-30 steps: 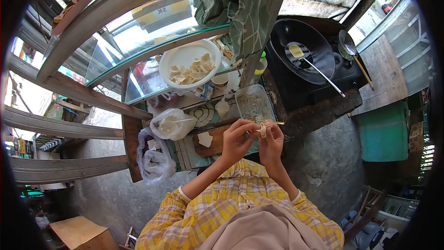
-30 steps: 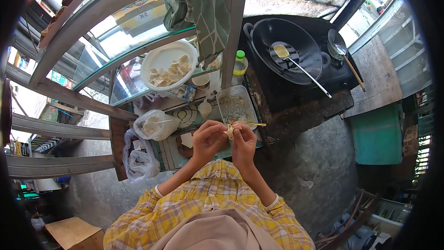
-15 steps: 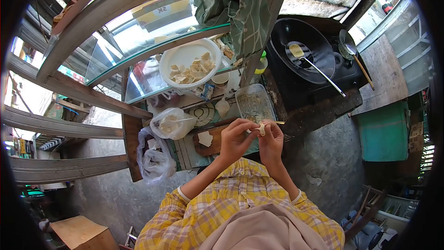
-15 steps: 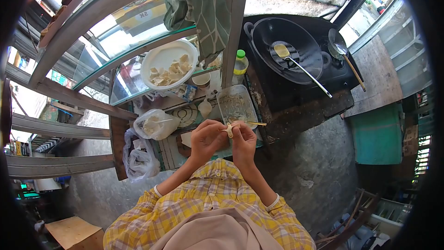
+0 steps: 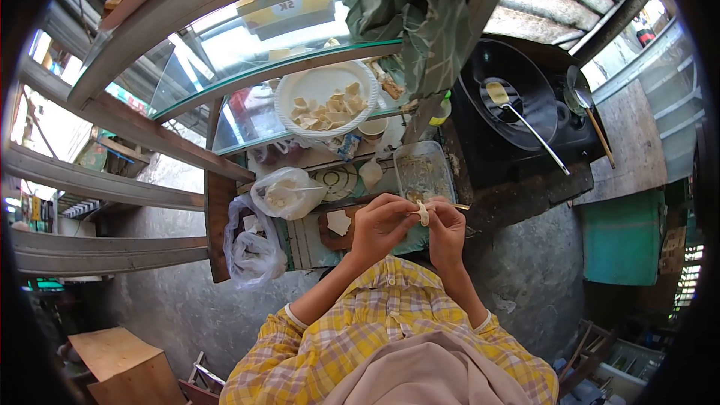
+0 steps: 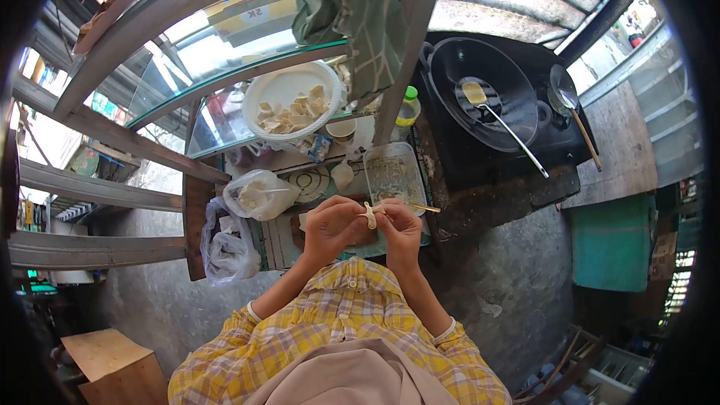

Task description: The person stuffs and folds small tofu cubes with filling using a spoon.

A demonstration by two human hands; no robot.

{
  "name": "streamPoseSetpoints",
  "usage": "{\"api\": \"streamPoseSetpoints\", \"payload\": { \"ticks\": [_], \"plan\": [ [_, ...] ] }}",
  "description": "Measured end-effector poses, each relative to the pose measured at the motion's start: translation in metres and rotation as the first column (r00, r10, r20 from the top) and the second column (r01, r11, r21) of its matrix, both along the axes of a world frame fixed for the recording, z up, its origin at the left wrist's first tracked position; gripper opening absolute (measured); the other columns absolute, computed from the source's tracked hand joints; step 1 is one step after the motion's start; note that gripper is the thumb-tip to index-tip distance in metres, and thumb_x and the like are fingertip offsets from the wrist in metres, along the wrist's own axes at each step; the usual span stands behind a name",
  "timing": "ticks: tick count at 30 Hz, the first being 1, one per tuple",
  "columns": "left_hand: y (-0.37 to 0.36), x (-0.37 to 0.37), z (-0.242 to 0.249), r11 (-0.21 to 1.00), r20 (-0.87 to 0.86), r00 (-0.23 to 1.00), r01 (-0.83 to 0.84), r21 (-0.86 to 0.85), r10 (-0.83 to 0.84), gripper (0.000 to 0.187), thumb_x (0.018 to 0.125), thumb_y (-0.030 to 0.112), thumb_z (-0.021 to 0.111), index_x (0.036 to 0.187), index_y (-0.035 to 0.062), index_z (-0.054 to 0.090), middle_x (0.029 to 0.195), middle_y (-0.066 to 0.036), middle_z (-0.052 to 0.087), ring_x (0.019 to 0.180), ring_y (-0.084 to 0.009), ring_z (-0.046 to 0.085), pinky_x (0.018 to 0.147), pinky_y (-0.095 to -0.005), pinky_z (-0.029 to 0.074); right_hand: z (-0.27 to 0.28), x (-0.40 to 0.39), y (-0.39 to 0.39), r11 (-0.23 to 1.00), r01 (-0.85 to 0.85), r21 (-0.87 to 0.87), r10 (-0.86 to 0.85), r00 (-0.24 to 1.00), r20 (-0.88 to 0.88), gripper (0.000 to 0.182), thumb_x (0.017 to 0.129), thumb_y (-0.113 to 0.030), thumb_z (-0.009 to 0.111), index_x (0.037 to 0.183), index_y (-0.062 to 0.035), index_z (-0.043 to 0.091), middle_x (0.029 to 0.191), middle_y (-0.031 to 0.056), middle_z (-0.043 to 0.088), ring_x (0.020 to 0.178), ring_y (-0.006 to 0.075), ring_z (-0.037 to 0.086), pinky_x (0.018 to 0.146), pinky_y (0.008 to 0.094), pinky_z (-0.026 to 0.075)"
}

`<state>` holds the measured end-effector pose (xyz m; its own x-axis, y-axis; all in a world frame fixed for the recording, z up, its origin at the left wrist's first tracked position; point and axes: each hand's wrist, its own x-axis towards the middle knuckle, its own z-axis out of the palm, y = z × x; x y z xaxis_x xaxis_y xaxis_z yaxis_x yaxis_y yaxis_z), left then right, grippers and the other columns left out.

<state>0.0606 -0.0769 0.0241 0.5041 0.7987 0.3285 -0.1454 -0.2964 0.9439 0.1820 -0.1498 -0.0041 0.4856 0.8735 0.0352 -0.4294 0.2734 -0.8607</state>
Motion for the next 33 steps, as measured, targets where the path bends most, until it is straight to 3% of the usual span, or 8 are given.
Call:
{"api": "streamPoseSetpoints", "payload": {
  "ticks": [9, 12, 16, 19, 22, 28, 31, 33],
  "plan": [
    [0.016, -0.034, -0.001, 0.975, -0.029, 0.976, -0.217, -0.056, 0.215, 0.016, 0.072, -0.002, 0.067, 0.089, -0.0008, 0.065, 0.085, -0.007, 0.062, 0.078, -0.0133, 0.059, 0.070, -0.0240, 0.045, 0.015, 0.001, 0.047, 0.920, -0.363, -0.149, 0.380, 0.919, 0.106, 0.010, 0.081, -0.008, 0.064, 0.089, -0.0011, 0.065, 0.084, 0.0007, 0.060, 0.074, 0.0062, 0.052, 0.067, 0.0211, 0.040],
    [0.027, -0.046, -0.005, 0.947, -0.042, 0.947, -0.320, 0.001, 0.320, 0.015, 0.076, 0.000, 0.066, 0.091, 0.0001, 0.065, 0.086, -0.006, 0.062, 0.075, -0.0113, 0.059, 0.066, -0.0238, 0.046, 0.022, 0.011, 0.080, 0.858, -0.414, -0.303, 0.501, 0.803, 0.321, 0.012, 0.079, -0.012, 0.066, 0.086, -0.0017, 0.066, 0.077, -0.0023, 0.062, 0.069, 0.0040, 0.052, 0.061, 0.0199, 0.039],
    [0.036, -0.059, -0.012, 0.863, 0.082, 0.878, -0.441, -0.248, 0.472, 0.013, 0.081, 0.004, 0.063, 0.094, 0.0015, 0.065, 0.086, -0.003, 0.062, 0.077, -0.0086, 0.057, 0.068, -0.0216, 0.043, 0.046, 0.008, 0.145, 0.933, -0.232, -0.274, 0.359, 0.582, 0.730, 0.015, 0.076, -0.015, 0.068, 0.083, -0.0018, 0.067, 0.073, 0.0012, 0.065, 0.059, 0.0048, 0.052, 0.054, 0.0215, 0.039],
    [0.040, -0.074, -0.020, 0.823, 0.102, 0.841, -0.484, -0.296, 0.531, 0.012, 0.083, 0.007, 0.062, 0.093, 0.0015, 0.064, 0.086, -0.002, 0.062, 0.078, -0.0075, 0.057, 0.068, -0.0210, 0.043, 0.048, 0.002, 0.208, 0.980, -0.195, -0.025, 0.107, 0.421, 0.901, 0.016, 0.076, -0.016, 0.068, 0.084, -0.0029, 0.067, 0.072, 0.0036, 0.065, 0.055, 0.0078, 0.052, 0.053, 0.0235, 0.041],
    [0.037, -0.084, -0.023, 0.794, 0.098, 0.815, -0.517, -0.318, 0.571, 0.012, 0.085, 0.008, 0.060, 0.093, -0.0001, 0.063, 0.086, -0.003, 0.062, 0.078, -0.0079, 0.057, 0.070, -0.0218, 0.044, 0.029, 0.002, 0.269, 0.973, -0.212, -0.089, 0.164, 0.367, 0.916, 0.016, 0.074, -0.017, 0.068, 0.084, -0.0040, 0.067, 0.073, 0.0051, 0.065, 0.057, 0.0122, 0.055, 0.054, 0.0267, 0.044],
    [0.023, -0.101, -0.035, 0.751, 0.058, 0.787, -0.559, -0.351, 0.614, 0.015, 0.087, 0.011, 0.059, 0.094, -0.0013, 0.062, 0.083, -0.004, 0.062, 0.077, -0.0081, 0.057, 0.071, -0.0217, 0.045, -0.006, 0.007, 0.323, 0.957, -0.244, -0.155, 0.160, 0.003, 0.987, 0.015, 0.073, -0.018, 0.069, 0.083, -0.0069, 0.068, 0.072, 0.0042, 0.066, 0.058, 0.0136, 0.057, 0.058, 0.0296, 0.046],
    [0.020, -0.107, -0.044, 0.724, 0.062, 0.761, -0.584, -0.368, 0.645, 0.014, 0.085, 0.013, 0.060, 0.091, 0.0007, 0.064, 0.080, -0.002, 0.063, 0.073, -0.0061, 0.056, 0.066, -0.0203, 0.043, -0.008, 0.011, 0.328, 0.944, -0.247, -0.220, 0.208, -0.075, 0.975, 0.016, 0.072, -0.018, 0.069, 0.084, -0.0078, 0.068, 0.074, 0.0046, 0.065, 0.060, 0.0146, 0.058, 0.058, 0.0293, 0.045],
    [0.019, -0.110, -0.052, 0.716, 0.047, 0.760, -0.587, -0.377, 0.648, 0.014, 0.085, 0.013, 0.060, 0.091, 0.0006, 0.064, 0.080, -0.002, 0.063, 0.072, -0.0060, 0.056, 0.065, -0.0202, 0.043, -0.007, 0.013, 0.329, 0.931, -0.266, -0.251, 0.249, -0.044, 0.968, 0.017, 0.071, -0.018, 0.070, 0.085, -0.0086, 0.068, 0.075, 0.0043, 0.065, 0.061, 0.0146, 0.058, 0.059, 0.0291, 0.045]
  ]
}}
